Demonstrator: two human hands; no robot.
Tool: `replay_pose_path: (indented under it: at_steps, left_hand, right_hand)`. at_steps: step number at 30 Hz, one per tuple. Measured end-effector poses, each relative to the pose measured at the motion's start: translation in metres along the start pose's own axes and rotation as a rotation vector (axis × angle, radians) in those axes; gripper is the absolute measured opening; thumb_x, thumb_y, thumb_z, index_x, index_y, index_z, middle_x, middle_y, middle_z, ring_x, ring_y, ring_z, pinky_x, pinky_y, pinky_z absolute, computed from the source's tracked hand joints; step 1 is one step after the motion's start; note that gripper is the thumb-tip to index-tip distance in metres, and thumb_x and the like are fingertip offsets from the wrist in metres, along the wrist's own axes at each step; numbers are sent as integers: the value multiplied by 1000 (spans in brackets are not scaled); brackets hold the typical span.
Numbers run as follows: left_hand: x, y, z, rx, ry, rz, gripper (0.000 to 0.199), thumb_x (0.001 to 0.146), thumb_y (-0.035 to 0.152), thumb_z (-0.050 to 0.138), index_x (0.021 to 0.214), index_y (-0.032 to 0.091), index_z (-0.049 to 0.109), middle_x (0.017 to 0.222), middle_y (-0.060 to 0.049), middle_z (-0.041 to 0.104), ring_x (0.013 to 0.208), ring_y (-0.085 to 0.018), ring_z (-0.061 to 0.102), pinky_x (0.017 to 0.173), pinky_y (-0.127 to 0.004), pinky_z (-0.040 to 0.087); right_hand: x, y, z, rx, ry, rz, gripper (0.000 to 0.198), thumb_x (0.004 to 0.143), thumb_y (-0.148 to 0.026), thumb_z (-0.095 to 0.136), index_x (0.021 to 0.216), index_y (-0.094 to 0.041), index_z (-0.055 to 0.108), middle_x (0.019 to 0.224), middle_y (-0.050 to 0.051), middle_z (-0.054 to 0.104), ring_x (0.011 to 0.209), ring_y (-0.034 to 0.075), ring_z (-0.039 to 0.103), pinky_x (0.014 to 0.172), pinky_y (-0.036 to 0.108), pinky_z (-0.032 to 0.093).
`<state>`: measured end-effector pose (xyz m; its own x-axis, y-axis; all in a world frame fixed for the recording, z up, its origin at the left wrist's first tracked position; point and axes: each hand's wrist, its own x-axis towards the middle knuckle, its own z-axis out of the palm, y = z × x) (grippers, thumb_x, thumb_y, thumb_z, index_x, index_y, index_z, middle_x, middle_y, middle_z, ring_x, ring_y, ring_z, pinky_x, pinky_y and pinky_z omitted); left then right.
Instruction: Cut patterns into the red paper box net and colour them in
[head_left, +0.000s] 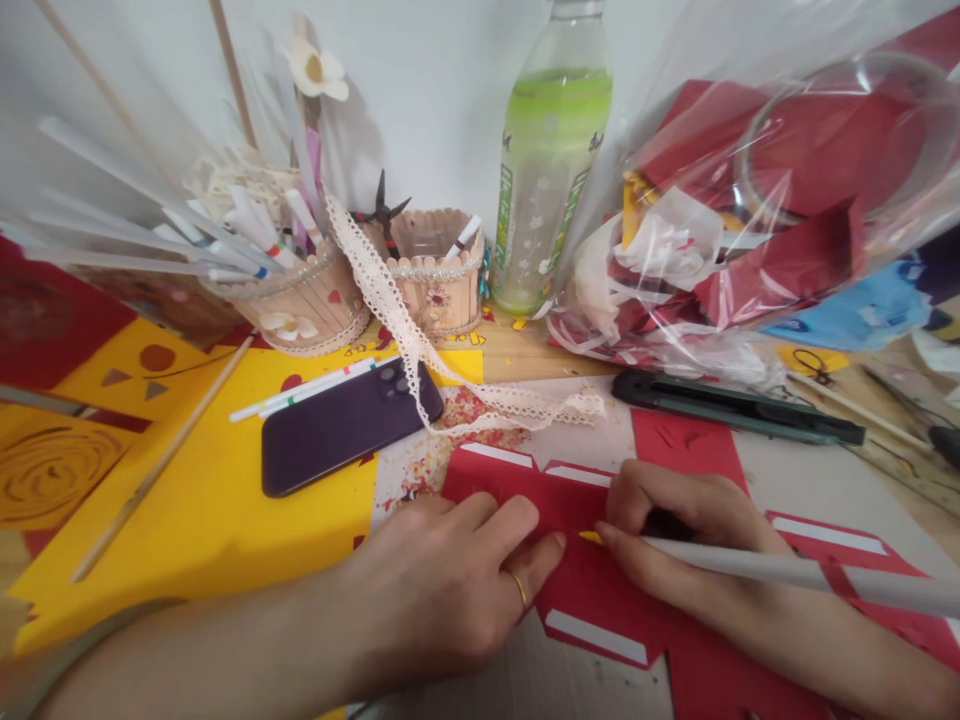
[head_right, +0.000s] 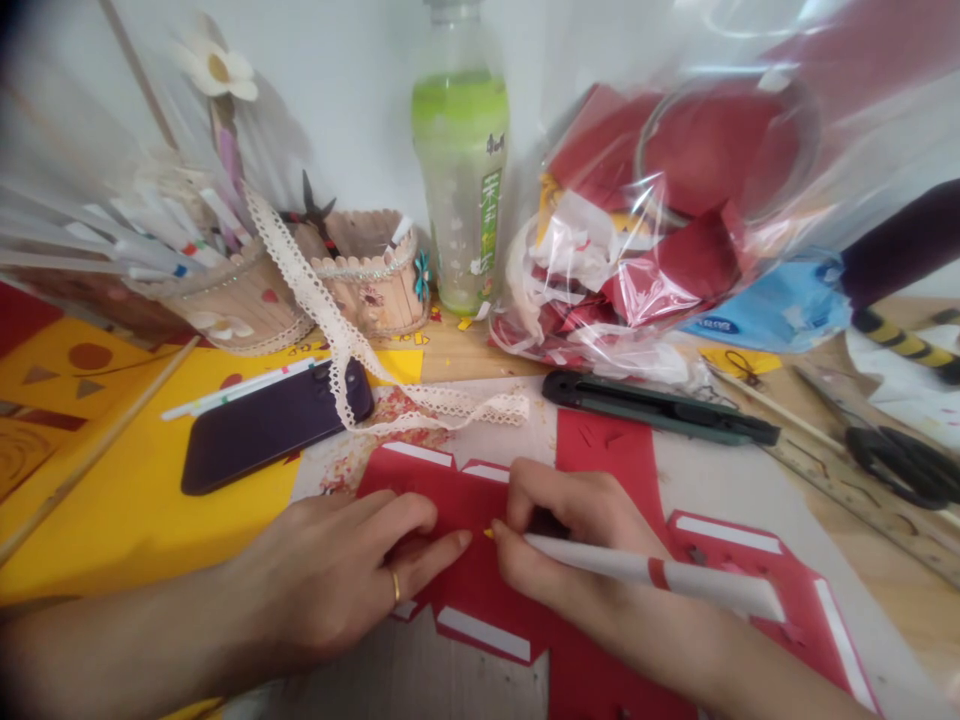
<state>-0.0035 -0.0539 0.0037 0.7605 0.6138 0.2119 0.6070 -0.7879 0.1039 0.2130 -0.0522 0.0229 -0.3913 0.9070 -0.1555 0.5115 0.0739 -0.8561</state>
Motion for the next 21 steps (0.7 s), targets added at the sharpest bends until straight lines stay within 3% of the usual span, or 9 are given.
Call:
replay_pose_path:
  at_steps: [7, 11, 15, 21]
  left_hand:
    - [3, -1, -1, 8, -1, 45, 10, 92, 25, 45, 102, 26, 45, 76, 4, 55, 58, -12, 56, 45, -24, 34]
    - [0, -1, 1, 12, -8, 21, 8, 92, 29, 45, 98, 24, 47, 73, 4, 55, 60, -12, 57, 46, -23, 35]
    - [0, -1, 2, 30, 35, 38, 6, 92, 27, 45, 95, 23, 48, 69, 4, 53, 57, -12, 55, 46, -24, 34]
    - [3, -1, -2, 66, 64, 69, 8, 93, 22, 42, 97, 24, 48, 68, 4, 49, 54, -13, 51, 43, -26, 28]
  right_hand:
    - [0, 4, 1, 85, 106, 10, 27, 84, -35, 55, 63, -21, 43, 57, -5, 44, 50, 9, 37, 41, 20, 29]
    - [1, 2, 4, 143, 156, -3, 21, 82, -27, 55, 68, -23, 41, 58, -6, 42, 48, 9, 36, 39, 19, 29]
    - [0, 3, 5, 128, 132, -75, 23, 79, -21, 53, 60, -22, 40, 55, -5, 43, 46, 9, 37, 40, 21, 29]
    - [-2, 4, 4, 38, 32, -67, 28, 85, -30, 50, 60, -22, 38, 55, -5, 42, 50, 11, 38, 44, 23, 30]
